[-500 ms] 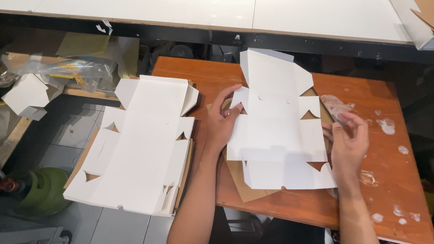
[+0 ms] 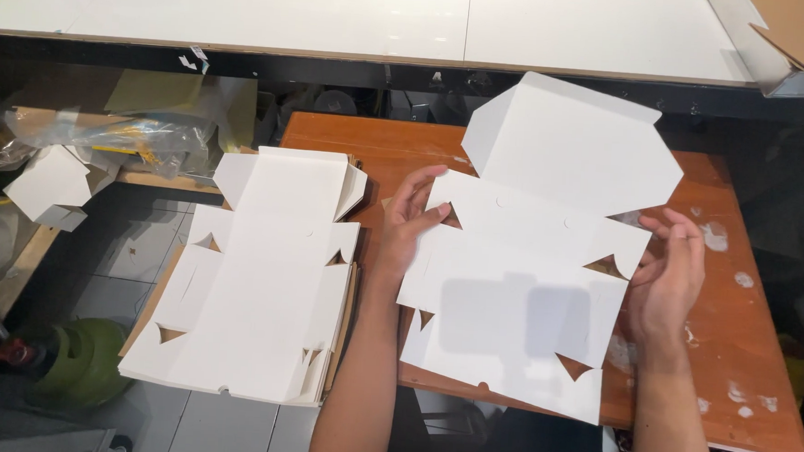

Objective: The person assembles a white cardboard box by folding and interlocking its flaps. They then fold a brown cardboard sheet along pre-scored lines to form a rectangular container.

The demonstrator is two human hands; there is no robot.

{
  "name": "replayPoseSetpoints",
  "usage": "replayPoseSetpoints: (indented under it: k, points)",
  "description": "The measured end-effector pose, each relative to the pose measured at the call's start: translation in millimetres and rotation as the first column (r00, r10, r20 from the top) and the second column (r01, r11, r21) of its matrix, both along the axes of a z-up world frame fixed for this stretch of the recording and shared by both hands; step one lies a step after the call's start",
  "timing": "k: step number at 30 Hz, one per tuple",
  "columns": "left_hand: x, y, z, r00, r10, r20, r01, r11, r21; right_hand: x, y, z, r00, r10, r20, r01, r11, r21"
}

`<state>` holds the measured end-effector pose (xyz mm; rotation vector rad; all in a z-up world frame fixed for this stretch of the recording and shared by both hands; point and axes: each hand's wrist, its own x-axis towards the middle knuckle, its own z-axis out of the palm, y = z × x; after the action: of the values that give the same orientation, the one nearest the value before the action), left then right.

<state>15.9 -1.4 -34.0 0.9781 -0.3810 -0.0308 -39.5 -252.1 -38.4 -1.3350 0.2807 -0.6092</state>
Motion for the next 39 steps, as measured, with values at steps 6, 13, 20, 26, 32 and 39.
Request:
replayPoseSetpoints:
  k: [6,13,20,26,32,39]
  points:
    - [-7,-8,11,0.974,0.014,-0.228,-0.039,0.994,-0.106,-20,25,42,0.951,0.203,-0.234,-0.158,0.968,0.196]
    - [0,-21,-7,0.954,-0.03,-0.299,-0.035,0.977,-0.21,-19,19,35,0.936,0.319,-0.152,-0.267,0.919,0.289]
    - [7,-21,-21,0.976,0.032,-0.217,-0.079,0.974,-0.214,-16,6,26,0.883,0.47,-0.006,-0.426,0.806,0.411]
    - [-8,-23,3,0.982,0.03,-0.187,-0.027,0.999,0.02,-22,2,38,0.907,0.404,-0.118,-0.323,0.849,0.418]
    - [-13,-27,13,0.977,-0.079,-0.197,0.119,0.973,0.199,-38,-3,52,0.78,0.186,-0.597,-0.269,0.962,-0.052]
    - [-2,-20,-10,0.721,0.351,0.598,-0.646,0.029,0.762,-100,-17,59,0.873,0.017,-0.488,-0.061,0.995,-0.076]
